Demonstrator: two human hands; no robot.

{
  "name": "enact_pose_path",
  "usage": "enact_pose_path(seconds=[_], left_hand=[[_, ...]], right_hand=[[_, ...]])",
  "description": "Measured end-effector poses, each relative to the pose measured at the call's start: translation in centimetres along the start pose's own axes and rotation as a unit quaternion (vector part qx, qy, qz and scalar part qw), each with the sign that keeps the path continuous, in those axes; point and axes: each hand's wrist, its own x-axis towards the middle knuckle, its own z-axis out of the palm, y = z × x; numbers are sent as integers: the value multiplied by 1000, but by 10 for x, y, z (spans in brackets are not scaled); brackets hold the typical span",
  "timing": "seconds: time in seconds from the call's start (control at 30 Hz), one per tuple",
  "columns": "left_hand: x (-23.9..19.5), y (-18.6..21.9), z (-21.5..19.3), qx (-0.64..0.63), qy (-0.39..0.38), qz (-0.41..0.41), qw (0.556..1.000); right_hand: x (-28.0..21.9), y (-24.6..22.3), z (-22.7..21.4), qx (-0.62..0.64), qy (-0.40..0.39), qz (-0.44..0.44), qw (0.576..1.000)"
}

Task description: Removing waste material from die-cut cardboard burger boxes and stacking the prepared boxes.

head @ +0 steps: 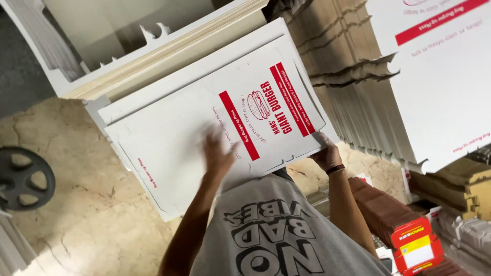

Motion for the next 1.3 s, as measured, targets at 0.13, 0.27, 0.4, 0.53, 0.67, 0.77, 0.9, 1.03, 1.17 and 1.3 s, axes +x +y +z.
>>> enact_pose_path(seconds=[0.13,0.27,0.4,0.53,0.67,0.77,0.9,1.03,1.17,1.3], left_hand=[[48,114,81,178,-202,85,959],[53,148,137,186,-186,-11,965],[53,160,140,168,-185,-49,967],[53,170,137,225,-148,-60,961],[54,177,131,273,-143,-55,950],[66,181,100,194,-230,-90,949],[105,152,61,214,-134,36,967],[202,101,55,232,5,154,960],[244,77,87,210,21,186,960],[259,76,85,238,-43,178,954]], right_hand=[[-57,-45,80,-331,68,-40,940],[-79,-64,102,-607,48,-66,791],[-84,-64,95,-645,77,-68,757],[-157,-86,198,-558,-4,-110,822],[-110,-57,128,-501,-106,-138,848],[-101,-79,122,-477,-22,-50,877],[-76,-69,64,-501,-1,4,865],[-5,-89,12,-449,51,61,890],[38,-130,42,-411,90,106,901],[57,-168,181,-503,-51,133,853]])
